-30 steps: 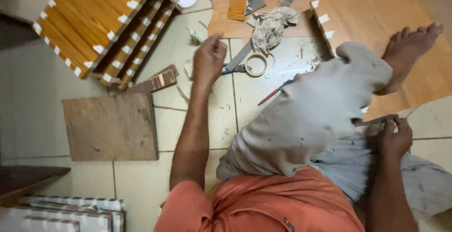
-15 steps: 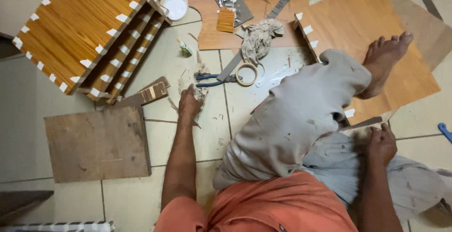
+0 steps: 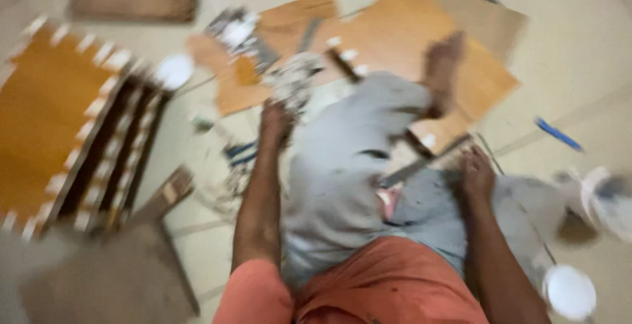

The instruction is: The person sits on the floor and smooths the edges of a rectangular wooden board using a metal file. They wipe the board with a cloth and apply white tape to the edges. The person repeats the filing and taping process on different sides of the board.

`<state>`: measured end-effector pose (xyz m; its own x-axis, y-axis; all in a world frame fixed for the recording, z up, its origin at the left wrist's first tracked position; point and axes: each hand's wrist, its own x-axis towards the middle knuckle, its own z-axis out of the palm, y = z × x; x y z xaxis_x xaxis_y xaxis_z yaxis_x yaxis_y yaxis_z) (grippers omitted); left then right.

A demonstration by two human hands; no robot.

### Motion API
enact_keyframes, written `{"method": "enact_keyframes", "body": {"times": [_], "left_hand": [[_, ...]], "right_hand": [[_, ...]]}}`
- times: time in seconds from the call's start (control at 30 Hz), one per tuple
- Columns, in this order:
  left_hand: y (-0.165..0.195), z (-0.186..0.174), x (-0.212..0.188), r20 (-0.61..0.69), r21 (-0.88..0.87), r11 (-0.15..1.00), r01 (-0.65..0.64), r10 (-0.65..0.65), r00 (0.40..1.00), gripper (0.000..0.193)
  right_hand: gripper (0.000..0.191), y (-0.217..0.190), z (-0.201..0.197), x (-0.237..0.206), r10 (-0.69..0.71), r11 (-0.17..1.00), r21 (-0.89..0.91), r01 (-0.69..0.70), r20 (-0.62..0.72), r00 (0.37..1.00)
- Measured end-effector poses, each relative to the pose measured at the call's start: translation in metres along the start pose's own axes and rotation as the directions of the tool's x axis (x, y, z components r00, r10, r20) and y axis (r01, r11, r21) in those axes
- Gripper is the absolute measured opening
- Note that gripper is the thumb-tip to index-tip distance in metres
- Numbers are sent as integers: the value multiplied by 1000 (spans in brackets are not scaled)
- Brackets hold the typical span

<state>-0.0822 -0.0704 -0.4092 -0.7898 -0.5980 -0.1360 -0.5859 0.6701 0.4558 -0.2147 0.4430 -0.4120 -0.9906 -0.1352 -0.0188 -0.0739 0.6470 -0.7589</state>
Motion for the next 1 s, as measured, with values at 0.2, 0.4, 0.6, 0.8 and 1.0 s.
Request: {"method": "enact_keyframes", "body": {"times": [0.2, 0.4, 0.6, 0.8, 1.0], "left_hand": [[33, 37, 16, 216, 212, 977, -24, -23, 976, 34], [14, -9, 30, 40, -3, 998, -64, 64, 997, 32], [95, -163, 36, -357, -394, 809, -437, 303, 883, 32], [228, -246, -53, -259, -28, 599, -800, 769, 585, 27], [307, -164, -167, -141, -271, 363, -892, 901, 410, 35]], "right_hand": [[41, -19, -38, -51, -180, 891, 430, 145, 41, 983], [56, -112, -93, -91, -323, 810, 532, 245, 57, 945], [66, -176, -130, -91, -423, 841, 398, 366, 61, 904], [71, -211, -146, -97, -495, 800, 404, 445, 24, 868], [72, -224, -156, -105, -519, 838, 202, 508, 6, 855]]}}
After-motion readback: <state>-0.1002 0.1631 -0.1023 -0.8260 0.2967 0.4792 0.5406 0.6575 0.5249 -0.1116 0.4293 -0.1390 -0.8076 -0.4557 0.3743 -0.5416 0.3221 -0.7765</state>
